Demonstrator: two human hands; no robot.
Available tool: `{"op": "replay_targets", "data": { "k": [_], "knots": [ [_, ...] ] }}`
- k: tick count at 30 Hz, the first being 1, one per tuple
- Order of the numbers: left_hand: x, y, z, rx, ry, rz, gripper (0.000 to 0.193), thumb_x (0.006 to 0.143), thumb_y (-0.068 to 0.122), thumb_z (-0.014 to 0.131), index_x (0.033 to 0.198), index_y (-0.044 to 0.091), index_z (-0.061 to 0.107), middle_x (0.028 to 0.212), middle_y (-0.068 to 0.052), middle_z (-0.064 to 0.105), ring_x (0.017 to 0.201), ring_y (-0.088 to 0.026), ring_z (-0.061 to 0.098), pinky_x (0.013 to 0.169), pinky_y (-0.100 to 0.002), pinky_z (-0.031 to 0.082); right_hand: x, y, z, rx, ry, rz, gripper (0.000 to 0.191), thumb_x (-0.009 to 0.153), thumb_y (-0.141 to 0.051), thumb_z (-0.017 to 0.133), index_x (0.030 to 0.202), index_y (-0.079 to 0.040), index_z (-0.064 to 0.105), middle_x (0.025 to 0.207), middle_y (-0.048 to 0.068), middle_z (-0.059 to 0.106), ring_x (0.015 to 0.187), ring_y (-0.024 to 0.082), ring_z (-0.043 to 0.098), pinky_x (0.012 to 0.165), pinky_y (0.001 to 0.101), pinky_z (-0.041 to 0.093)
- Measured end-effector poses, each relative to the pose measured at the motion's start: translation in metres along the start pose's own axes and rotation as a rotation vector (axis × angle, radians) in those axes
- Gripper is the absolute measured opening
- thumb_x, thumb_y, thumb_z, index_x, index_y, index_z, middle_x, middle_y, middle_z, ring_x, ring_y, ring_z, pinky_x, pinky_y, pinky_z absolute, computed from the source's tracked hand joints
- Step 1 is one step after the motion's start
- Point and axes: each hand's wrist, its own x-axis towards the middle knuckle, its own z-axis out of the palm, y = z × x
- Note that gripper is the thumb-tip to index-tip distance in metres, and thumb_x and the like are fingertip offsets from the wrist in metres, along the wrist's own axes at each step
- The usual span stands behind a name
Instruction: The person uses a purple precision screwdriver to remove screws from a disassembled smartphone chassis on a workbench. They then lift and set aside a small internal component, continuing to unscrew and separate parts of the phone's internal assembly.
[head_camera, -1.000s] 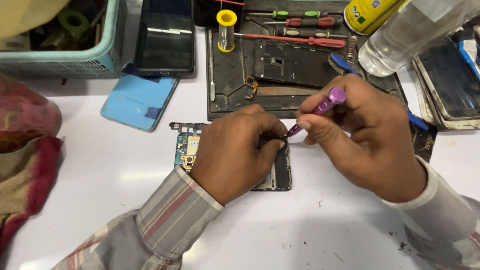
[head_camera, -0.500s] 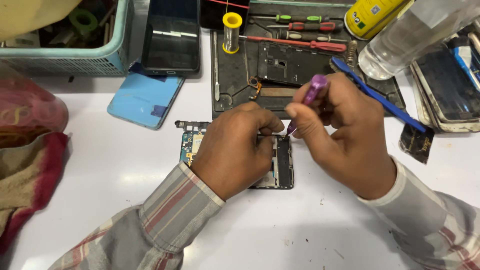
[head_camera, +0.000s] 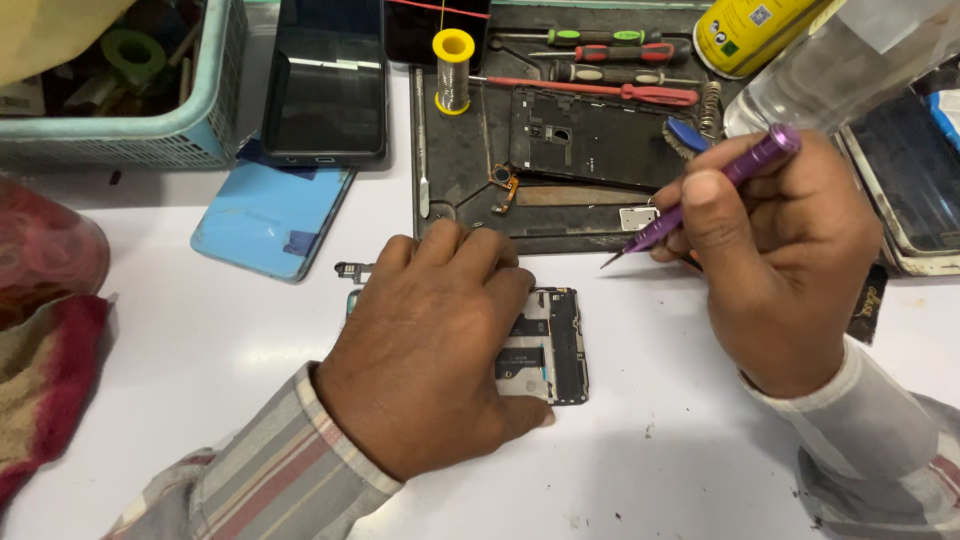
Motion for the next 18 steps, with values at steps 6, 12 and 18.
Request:
{"op": "replay_targets", "data": {
  "k": [6,12,18],
  "knots": [
    [0.0023,0.0027,-0.0025,0.019,-0.095,-0.082,0.075,0.047,0.046,0.095,0.1,0.003,0.063,0.101,-0.01,0.059,0.101,-0.032,0.052,0.08,-0.046,0.039,-0.0071,-0.0039,-0.0001,-0.103,-0.02,-0.009,0.014,0.109,-0.012,0.061,0.111,0.002,0.057,0.098,0.011,0.07,0.082,0.009,0.067,0.076,0.023,0.059],
    [-0.0004,0.0093,-0.002,0.018,-0.04,-0.004,0.081,0.052,0.045,0.095,0.11,0.004,0.057,0.099,-0.009,0.062,0.098,-0.03,0.057,0.081,-0.047,0.037,-0.0065,-0.0092,0.0002,-0.123,-0.006,0.002,0.016,0.106,-0.013,0.061,0.11,0.001,0.056,0.096,0.009,0.071,0.081,0.008,0.068,0.074,0.0221,0.06],
    [-0.0027,0.0101,-0.0026,-0.011,-0.055,-0.003,0.081,0.055,0.042,0.094,0.115,0.004,0.056,0.101,-0.009,0.061,0.098,-0.03,0.057,0.082,-0.047,0.037,-0.0091,-0.0095,0.0003,-0.087,0.01,0.021,0.016,0.107,-0.013,0.062,0.112,0.001,0.056,0.098,0.009,0.07,0.083,0.009,0.068,0.077,0.0227,0.06]
  ]
}}
